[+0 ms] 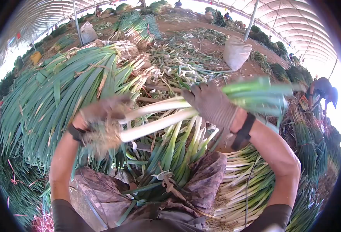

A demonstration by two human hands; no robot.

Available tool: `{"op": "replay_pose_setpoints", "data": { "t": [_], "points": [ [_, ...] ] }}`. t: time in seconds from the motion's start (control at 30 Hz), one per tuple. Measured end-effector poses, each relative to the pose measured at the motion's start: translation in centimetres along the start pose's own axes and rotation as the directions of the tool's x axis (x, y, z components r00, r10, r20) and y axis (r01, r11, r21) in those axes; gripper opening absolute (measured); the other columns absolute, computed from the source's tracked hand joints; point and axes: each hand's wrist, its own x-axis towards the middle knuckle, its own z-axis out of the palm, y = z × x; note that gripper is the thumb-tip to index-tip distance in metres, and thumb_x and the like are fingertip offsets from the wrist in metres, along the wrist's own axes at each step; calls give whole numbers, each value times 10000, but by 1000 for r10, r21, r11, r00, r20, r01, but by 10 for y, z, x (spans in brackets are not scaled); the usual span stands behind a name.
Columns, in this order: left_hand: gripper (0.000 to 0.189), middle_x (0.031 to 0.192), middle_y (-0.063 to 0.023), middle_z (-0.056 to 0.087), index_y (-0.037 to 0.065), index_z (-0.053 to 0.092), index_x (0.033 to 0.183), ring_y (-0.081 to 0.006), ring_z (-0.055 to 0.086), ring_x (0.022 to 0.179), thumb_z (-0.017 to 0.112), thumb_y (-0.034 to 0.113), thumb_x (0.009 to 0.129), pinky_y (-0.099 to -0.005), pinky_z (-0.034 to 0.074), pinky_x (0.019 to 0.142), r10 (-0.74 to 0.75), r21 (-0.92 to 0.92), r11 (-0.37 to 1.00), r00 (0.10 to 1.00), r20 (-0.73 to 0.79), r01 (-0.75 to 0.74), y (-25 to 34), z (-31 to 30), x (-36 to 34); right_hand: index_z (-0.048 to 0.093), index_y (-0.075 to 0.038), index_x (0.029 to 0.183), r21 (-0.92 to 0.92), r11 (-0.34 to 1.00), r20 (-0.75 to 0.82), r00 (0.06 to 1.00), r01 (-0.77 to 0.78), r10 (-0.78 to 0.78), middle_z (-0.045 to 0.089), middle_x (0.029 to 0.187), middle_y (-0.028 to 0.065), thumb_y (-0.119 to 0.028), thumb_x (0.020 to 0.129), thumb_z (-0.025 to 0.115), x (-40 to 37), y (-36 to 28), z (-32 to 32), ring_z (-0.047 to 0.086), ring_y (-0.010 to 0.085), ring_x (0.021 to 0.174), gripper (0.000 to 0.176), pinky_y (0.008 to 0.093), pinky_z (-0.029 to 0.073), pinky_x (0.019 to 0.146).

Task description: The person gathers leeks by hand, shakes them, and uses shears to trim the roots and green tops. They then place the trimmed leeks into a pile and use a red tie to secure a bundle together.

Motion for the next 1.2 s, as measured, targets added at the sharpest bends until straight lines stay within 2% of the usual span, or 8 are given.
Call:
{"op": "replay_pose_setpoints", "data": {
  "t": [0.3,0.4,0.5,0.6,0.67,0.8,0.93,1.2],
  "points": [
    [553,1017,-59,672,5,581,1261,-168,663,867,765,342,864,-305,573,797,-231,-922,118,913,336,369,-93,221,-62,601,-140,1280,149,971,-358,906,-185,227,582,1240,125,-152,849,592,38,-107,179,517,304,1254,431,510,346,1113],
    [425,1038,-105,668,-7,563,1263,-214,678,888,700,208,923,-322,585,778,-348,-834,-435,791,504,340,-95,272,-68,428,-20,1445,377,849,198,927,-371,317,481,1395,198,-37,812,592,17,-182,197,562,384,1204,654,484,460,1017],
    [366,1026,-126,661,-14,567,1220,-225,679,882,686,169,926,-335,586,763,-157,-884,-377,922,354,275,-114,299,-71,347,56,1467,796,333,375,845,-504,383,454,1412,270,45,826,531,-12,-225,197,681,367,909,667,392,568,842],
    [334,1005,-160,668,-10,591,1171,-255,684,883,679,196,923,-390,587,789,-331,-941,-89,882,337,326,-118,288,-77,329,64,1463,465,-837,635,768,-289,88,540,1326,203,-28,890,616,-50,-224,176,658,280,958,647,363,546,885],
    [357,1041,-159,673,-13,584,1198,-269,677,936,673,208,932,-401,565,855,-202,-936,-80,914,353,344,-142,296,-75,319,60,1447,563,-751,663,730,-344,163,578,1243,161,-97,912,662,-59,-237,149,627,238,975,654,340,535,882],
    [554,1137,-137,668,2,515,1315,-272,648,1023,656,393,948,-358,488,953,-84,-137,985,987,137,103,-124,322,-62,316,37,1371,627,-701,678,680,-338,279,603,1118,134,-132,803,811,-67,-269,137,595,187,992,772,304,531,861],
    [568,1053,-194,665,39,602,1225,-274,658,978,656,512,915,-361,502,888,-232,117,973,813,534,201,-84,262,-27,353,32,1395,587,-768,674,681,-258,286,606,1137,132,27,753,709,-99,-258,149,597,178,972,734,302,537,844],
    [430,922,-74,669,-32,641,1121,-150,636,768,743,309,880,-305,529,674,-524,-323,840,807,-270,437,-165,276,92,454,45,1358,667,-688,631,709,-287,316,603,1184,86,-80,795,661,-112,-263,119,569,142,1025,613,277,484,930]
  ]
}}
